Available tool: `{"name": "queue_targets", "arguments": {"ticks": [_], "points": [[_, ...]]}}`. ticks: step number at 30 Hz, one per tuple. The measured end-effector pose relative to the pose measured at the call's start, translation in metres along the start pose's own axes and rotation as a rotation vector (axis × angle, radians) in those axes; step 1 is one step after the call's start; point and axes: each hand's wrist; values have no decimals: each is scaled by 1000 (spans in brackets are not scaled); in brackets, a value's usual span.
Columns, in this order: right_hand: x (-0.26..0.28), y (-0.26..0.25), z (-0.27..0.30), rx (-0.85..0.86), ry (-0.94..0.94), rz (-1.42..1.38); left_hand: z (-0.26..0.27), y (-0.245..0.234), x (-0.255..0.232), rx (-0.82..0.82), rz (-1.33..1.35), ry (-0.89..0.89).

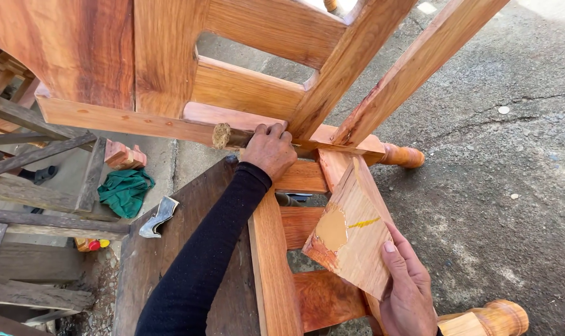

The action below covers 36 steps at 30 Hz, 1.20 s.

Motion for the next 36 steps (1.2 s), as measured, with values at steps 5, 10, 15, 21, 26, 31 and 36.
{"name": "queue_targets", "arguments": {"ticks": [5,10,15,21,26,31,36], "points": [[0,-3,0,15,-57,-2,-3,-4,-2,-7,-17,4],[0,-5,0,22,-75,19,-6,-1,-3,5,-2,5],[1,-3,0,9,-61,5,-6,1,-2,2,-4,-2],[-2,-7,-2,8,-69,-2,-6,-1,-2,-10,15,-7],[-1,-6,-3,-2,-55,17,-7,2,-1,-36,36,-18],[-2,-4,-3,26,-72,2,-6,0,1,-26,58,-26],[-1,-3,-3,7,-52,17,-6,-4,0,2,61,-29]]}}
Point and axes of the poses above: each hand's wrist, its own z-axis away from the middle knuckle, its own y-axis out of the palm, x = y × z, and after that the axes turned 15 degrees about x, right-handed
